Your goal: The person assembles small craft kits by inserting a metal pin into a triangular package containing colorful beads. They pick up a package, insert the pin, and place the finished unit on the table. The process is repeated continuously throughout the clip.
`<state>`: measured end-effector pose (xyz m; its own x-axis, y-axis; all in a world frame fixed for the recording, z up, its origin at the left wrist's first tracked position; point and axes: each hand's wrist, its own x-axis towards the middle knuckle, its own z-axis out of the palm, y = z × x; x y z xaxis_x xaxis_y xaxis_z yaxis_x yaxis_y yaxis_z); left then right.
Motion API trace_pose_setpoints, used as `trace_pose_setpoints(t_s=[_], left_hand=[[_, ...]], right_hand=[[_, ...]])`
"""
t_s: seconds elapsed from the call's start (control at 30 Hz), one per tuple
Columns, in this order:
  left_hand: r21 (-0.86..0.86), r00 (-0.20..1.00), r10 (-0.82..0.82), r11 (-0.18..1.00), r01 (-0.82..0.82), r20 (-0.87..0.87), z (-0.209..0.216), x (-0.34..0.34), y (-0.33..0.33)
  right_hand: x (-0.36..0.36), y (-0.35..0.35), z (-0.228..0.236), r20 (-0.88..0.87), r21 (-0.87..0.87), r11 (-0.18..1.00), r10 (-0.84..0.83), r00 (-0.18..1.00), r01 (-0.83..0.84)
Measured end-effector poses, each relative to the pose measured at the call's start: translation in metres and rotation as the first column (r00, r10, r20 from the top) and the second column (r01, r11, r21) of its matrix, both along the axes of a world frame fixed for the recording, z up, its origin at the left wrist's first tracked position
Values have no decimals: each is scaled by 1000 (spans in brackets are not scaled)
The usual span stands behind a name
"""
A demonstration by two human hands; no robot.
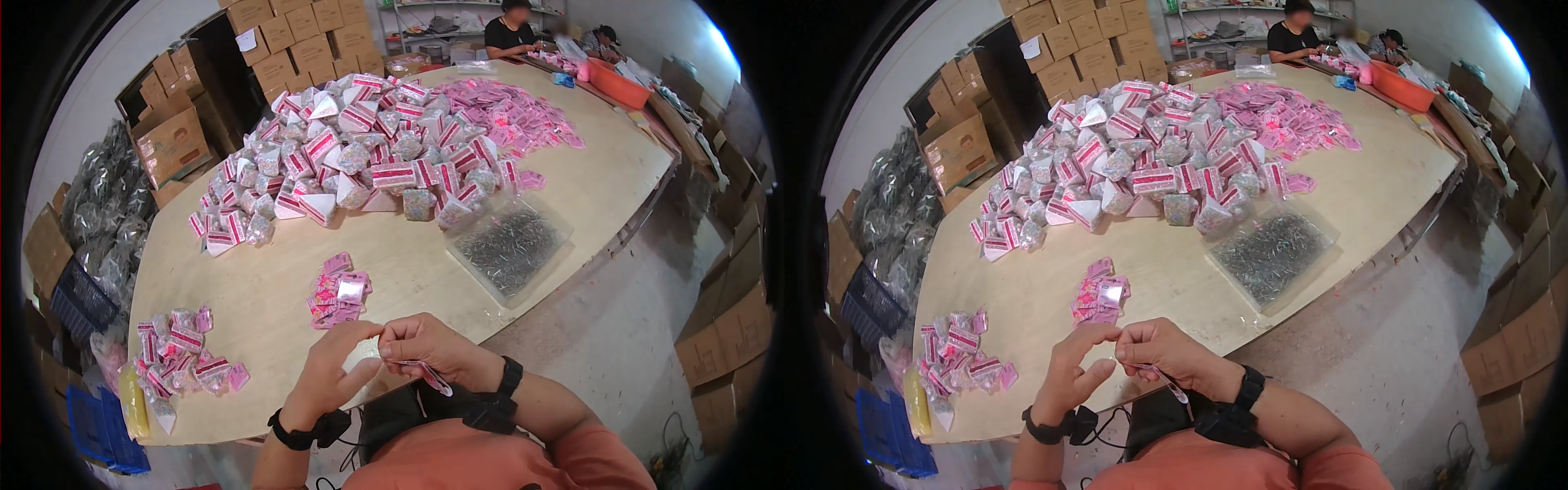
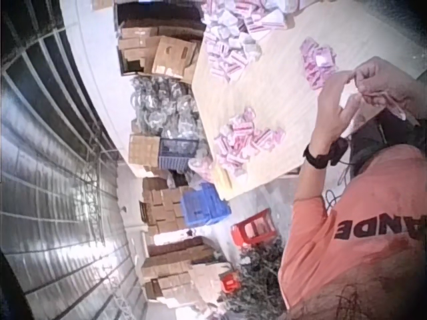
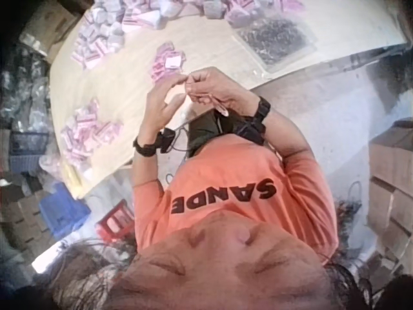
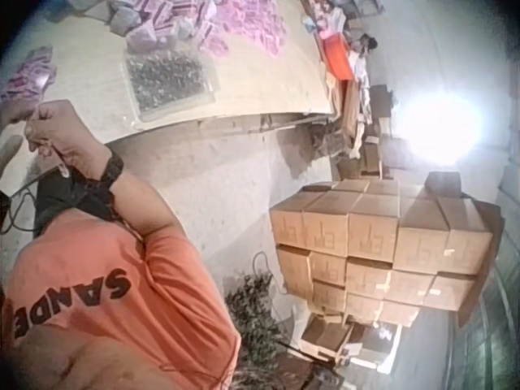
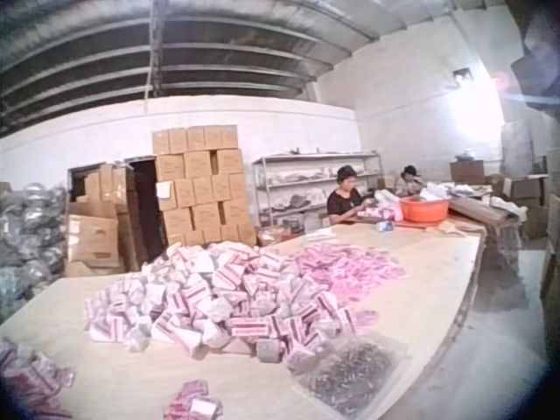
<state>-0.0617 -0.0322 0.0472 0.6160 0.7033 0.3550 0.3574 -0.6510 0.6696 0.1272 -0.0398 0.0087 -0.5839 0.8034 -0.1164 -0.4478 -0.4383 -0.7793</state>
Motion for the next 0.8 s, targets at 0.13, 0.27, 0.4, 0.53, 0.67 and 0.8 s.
trace_pose_setpoints(t_s=[0.13,0.27,0.4,0.53,0.67,0.8], left_hand=[[232,985,93,971,-58,-143,2,1,-9],[291,974,72,957,-7,-216,0,-6,-10],[227,972,101,972,-52,-211,-9,-5,-6],[101,981,130,988,-116,-147,-15,3,-7],[-489,986,166,862,-133,25,-18,1,-4],[-735,941,251,678,-2,229,-25,2,-4]], right_hand=[[1,2,-6,2,-47,998,44,999,-44],[2,4,-16,57,31,994,99,993,-101],[-5,-3,2,219,268,963,-20,975,-40],[-8,-7,12,346,323,946,-141,928,23],[-7,-11,15,486,517,856,-305,819,12],[-10,-14,14,503,737,675,-518,692,-31]])
